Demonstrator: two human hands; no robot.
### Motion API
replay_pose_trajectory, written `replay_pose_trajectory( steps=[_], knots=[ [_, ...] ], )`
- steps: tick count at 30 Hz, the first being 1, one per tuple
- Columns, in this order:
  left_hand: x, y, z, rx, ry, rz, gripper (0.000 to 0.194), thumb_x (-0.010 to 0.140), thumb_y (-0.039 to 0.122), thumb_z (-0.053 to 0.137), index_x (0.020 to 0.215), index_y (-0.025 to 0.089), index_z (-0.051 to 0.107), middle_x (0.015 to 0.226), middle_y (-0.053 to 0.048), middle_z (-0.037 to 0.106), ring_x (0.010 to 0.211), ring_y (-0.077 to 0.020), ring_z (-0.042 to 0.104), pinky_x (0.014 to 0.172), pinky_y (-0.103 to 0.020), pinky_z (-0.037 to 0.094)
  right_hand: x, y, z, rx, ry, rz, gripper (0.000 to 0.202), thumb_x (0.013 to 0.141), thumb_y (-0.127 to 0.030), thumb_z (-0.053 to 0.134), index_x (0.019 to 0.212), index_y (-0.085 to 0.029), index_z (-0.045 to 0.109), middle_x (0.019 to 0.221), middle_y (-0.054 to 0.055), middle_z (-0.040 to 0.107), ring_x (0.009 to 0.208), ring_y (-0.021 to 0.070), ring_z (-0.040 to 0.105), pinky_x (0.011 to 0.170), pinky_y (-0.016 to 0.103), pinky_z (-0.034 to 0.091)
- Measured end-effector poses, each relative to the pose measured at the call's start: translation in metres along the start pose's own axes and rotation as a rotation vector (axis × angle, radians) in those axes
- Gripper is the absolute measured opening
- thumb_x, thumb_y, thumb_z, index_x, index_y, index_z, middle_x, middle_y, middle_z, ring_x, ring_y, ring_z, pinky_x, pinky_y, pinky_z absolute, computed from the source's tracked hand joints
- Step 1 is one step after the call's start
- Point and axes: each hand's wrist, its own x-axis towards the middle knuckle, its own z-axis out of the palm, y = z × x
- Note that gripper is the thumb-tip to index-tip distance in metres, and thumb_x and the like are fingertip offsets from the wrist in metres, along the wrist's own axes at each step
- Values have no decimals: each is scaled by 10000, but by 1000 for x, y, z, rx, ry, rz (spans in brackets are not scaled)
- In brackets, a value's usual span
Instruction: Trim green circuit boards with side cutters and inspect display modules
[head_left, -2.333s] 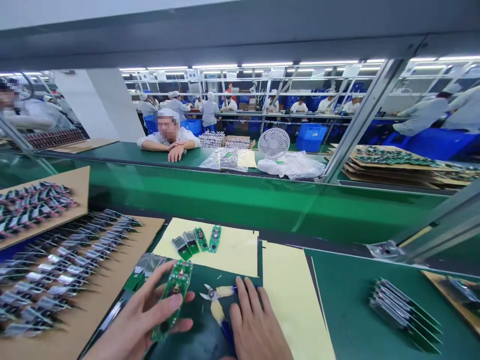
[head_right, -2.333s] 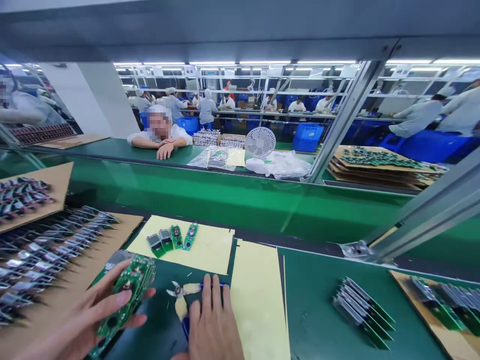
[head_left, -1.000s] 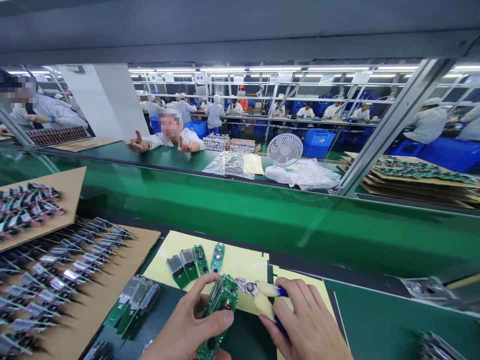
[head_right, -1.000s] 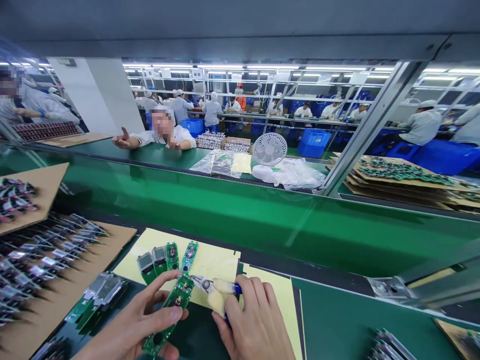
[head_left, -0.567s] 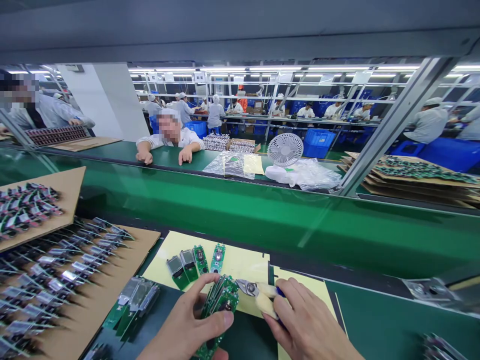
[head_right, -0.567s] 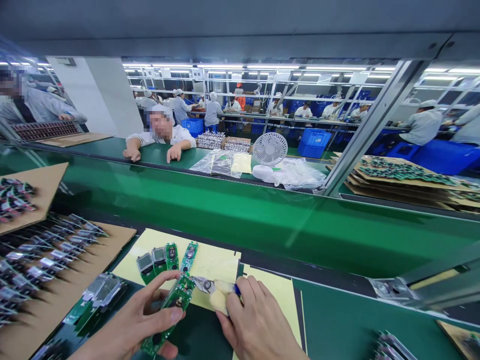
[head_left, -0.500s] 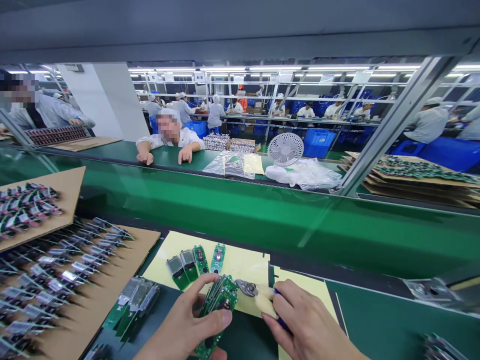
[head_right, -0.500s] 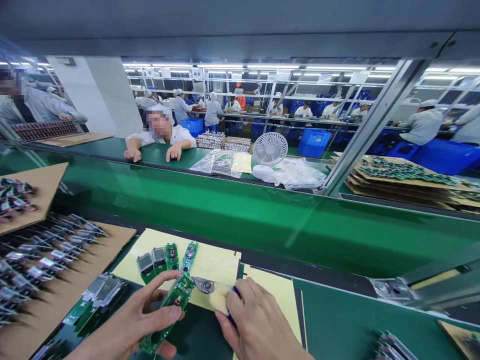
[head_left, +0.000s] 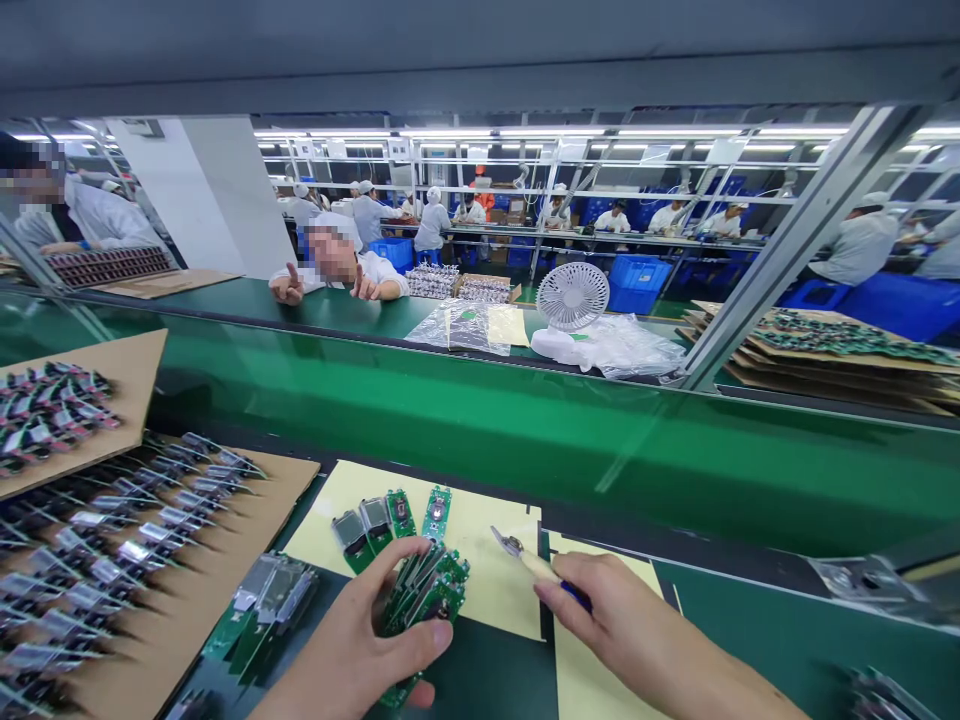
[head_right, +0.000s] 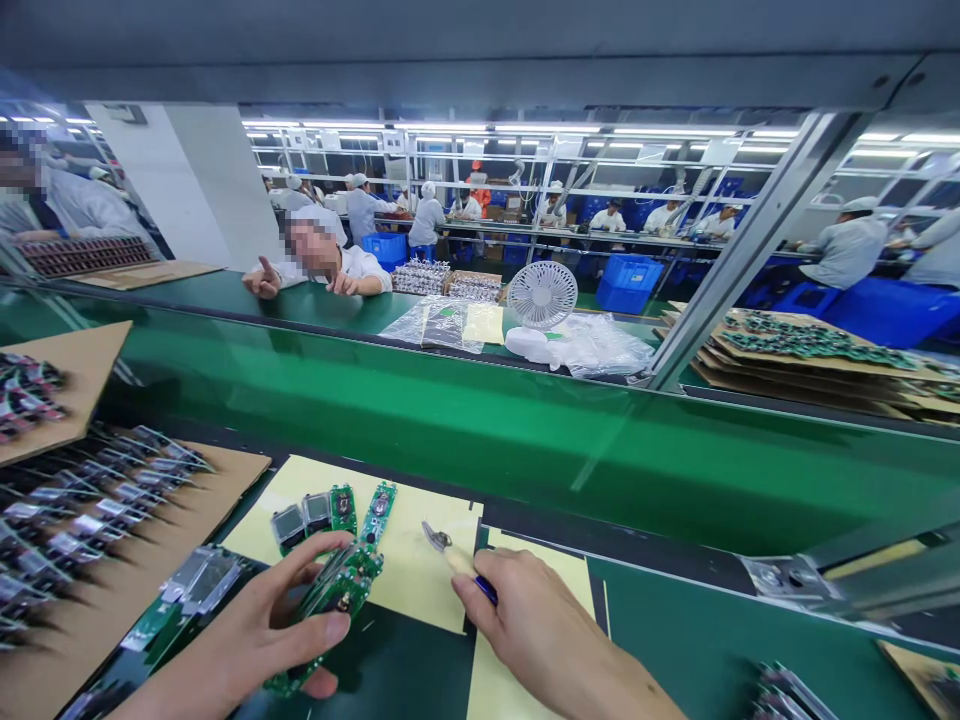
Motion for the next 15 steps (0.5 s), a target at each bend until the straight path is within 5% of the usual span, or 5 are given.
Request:
replay_pose_trajectory(
  steps=[3,8,11,15],
  knots=[
    [3,-8,-4,121,32,127,674,619,478,689,1171,267,366,913,-42,522,606,-151,544,627,-365,522,4,6,7,-487,271,-120,152,754,-253,579,619,-181,578,633,36,560,571,180,530,503,284,411],
    [2,-11,-3,295,164,229,590,637,464,665,1144,290,420,888,-31,573,633,-173,563,633,-331,505,6,11,13,-638,366,-218,102,544,-134,720,597,-139,633,858,153,620,819,299,535,741,449,393],
    [1,-3,2,130,125,151,665,603,453,701,1156,246,396,835,-28,544,652,-183,552,625,-368,529,0,7,10,-608,420,-236,100,603,-201,697,581,-168,605,930,135,615,860,284,522,774,448,368],
    [-2,11,12,-154,108,-14,799,516,442,773,1165,223,361,1004,-97,458,918,-286,518,634,-402,561,-14,-5,6,-311,560,-250,217,807,-283,499,616,-190,541,1004,99,584,899,256,502,744,412,375]
  ],
)
